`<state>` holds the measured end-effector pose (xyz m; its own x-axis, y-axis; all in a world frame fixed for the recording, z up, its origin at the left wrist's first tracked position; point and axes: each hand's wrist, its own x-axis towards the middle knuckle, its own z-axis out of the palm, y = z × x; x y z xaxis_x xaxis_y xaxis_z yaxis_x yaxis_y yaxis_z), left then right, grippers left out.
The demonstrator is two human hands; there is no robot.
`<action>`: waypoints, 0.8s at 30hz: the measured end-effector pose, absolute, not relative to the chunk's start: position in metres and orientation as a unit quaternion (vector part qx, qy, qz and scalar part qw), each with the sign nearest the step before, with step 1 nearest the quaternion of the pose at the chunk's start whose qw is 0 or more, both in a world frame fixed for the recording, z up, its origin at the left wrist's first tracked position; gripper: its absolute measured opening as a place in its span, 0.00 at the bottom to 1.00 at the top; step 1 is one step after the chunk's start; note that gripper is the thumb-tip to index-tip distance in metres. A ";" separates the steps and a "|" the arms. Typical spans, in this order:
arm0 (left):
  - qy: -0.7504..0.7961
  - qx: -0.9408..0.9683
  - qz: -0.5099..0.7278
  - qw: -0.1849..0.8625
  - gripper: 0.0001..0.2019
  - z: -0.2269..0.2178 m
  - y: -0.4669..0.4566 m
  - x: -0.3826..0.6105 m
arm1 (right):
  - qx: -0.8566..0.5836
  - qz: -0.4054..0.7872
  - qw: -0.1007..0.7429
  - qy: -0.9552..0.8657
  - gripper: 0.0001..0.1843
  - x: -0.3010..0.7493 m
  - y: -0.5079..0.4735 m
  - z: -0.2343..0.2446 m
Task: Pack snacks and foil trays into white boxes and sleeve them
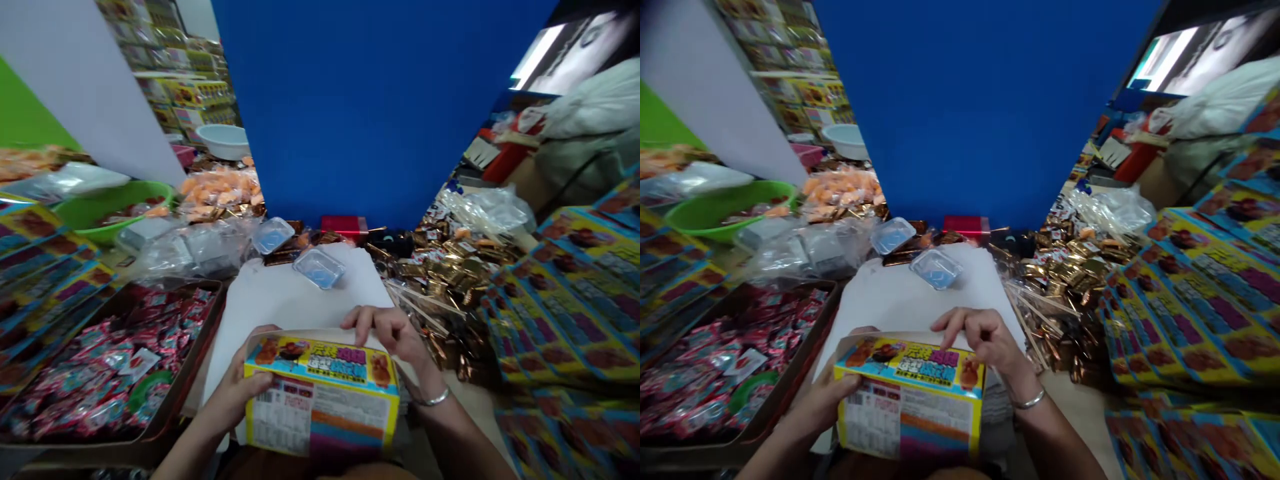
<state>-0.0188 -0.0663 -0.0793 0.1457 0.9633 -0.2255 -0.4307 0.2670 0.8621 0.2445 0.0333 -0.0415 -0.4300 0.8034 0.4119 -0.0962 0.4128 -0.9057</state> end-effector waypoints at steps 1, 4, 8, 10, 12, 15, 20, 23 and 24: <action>0.423 0.315 0.508 0.681 0.32 -0.083 -0.066 -0.020 | -0.255 0.517 0.489 -0.655 0.36 0.245 0.029 -0.041; 0.473 0.299 0.495 0.665 0.26 -0.088 -0.065 -0.021 | -0.249 0.604 0.534 -0.537 0.24 0.238 0.024 -0.033; 0.509 0.315 0.505 0.622 0.25 -0.084 -0.059 -0.022 | -0.279 0.594 0.550 -0.517 0.23 0.238 0.031 -0.032; 0.491 0.352 0.541 0.586 0.29 -0.080 -0.050 -0.021 | -0.256 0.568 0.543 -0.562 0.23 0.244 0.034 -0.038; 0.466 0.389 0.565 0.558 0.32 -0.078 -0.038 -0.021 | -0.224 0.522 0.531 -0.629 0.22 0.251 0.035 -0.045; 0.454 0.415 0.585 0.529 0.29 -0.083 -0.023 -0.022 | -0.221 0.433 0.519 -0.703 0.14 0.257 0.033 -0.057; 0.463 0.518 0.553 0.460 0.18 -0.085 -0.028 -0.035 | -0.251 0.310 0.468 -0.789 0.26 0.258 0.022 -0.074; 0.454 0.582 0.491 0.463 0.15 -0.070 -0.038 -0.039 | -0.213 0.239 0.441 -0.838 0.14 0.259 0.015 -0.078; 0.441 0.599 0.472 0.474 0.17 -0.064 -0.040 -0.039 | -0.203 0.223 0.440 -0.846 0.13 0.260 0.013 -0.079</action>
<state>-0.0385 -0.0399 -0.0642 0.1665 0.9750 0.1468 0.0799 -0.1618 0.9836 0.2598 0.0130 -0.0793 -0.5305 0.5391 0.6542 0.1473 0.8186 -0.5551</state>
